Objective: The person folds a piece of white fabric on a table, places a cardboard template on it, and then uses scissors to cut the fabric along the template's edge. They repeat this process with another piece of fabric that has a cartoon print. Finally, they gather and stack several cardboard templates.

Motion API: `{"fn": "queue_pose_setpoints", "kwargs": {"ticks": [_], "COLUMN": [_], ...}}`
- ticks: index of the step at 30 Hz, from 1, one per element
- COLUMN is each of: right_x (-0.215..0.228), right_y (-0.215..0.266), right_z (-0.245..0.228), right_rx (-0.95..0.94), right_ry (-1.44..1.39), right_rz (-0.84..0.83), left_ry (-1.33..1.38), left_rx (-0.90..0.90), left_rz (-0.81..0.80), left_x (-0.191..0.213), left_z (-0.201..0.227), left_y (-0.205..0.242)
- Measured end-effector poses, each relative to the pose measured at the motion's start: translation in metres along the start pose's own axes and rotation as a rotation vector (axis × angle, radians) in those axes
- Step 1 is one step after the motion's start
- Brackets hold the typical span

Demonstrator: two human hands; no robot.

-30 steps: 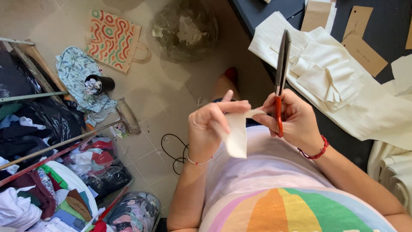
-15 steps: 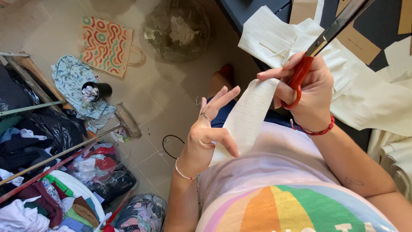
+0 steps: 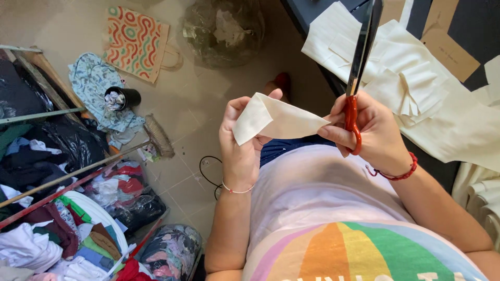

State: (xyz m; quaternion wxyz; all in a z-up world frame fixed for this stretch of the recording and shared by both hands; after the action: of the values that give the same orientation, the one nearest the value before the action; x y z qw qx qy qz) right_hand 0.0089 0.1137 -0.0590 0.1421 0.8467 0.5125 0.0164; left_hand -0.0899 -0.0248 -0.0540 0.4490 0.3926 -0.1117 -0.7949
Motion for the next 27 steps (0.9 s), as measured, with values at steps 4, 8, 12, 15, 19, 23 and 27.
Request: {"fn": "queue_pose_setpoints", "kwargs": {"ticks": [4, 8, 12, 15, 19, 23, 27], "right_x": [0.013, 0.053, 0.108, 0.151, 0.190, 0.220, 0.230], "right_y": [0.006, 0.021, 0.053, 0.088, 0.121, 0.137, 0.176], "right_z": [0.006, 0.025, 0.042, 0.048, 0.051, 0.058, 0.073], "right_rx": [-0.024, -0.069, -0.085, -0.052, -0.056, 0.020, -0.092], "right_ry": [0.012, 0.013, 0.022, 0.034, 0.118, 0.315, 0.498], "right_rz": [0.046, 0.170, 0.388, 0.630, 0.839, 0.971, 0.993], "left_ry": [0.001, -0.210, -0.569, -0.734, -0.760, -1.126, -1.419], "left_rx": [0.043, 0.194, 0.291, 0.279, 0.251, 0.039, -0.190], "left_rz": [-0.033, 0.095, -0.002, -0.184, -0.359, -0.404, -0.349], "left_x": [-0.004, -0.005, -0.018, -0.060, -0.119, -0.146, -0.164], "left_z": [-0.005, -0.021, -0.065, -0.096, -0.132, -0.179, -0.187], "left_y": [-0.009, -0.027, -0.053, -0.067, -0.089, -0.129, -0.146]}}
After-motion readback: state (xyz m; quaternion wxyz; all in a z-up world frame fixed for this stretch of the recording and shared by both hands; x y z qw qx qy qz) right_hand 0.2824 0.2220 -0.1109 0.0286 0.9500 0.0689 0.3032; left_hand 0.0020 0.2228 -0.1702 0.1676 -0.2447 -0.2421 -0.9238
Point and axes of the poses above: each hand's wrist, its own y-axis away from the middle knuckle, its own x-axis out of the back of the hand, z = x × y, the point moved 9 cm from there along -y, towards the middle knuckle, and after that the axes turned 12 degrees about x, right-handed, at the moved point
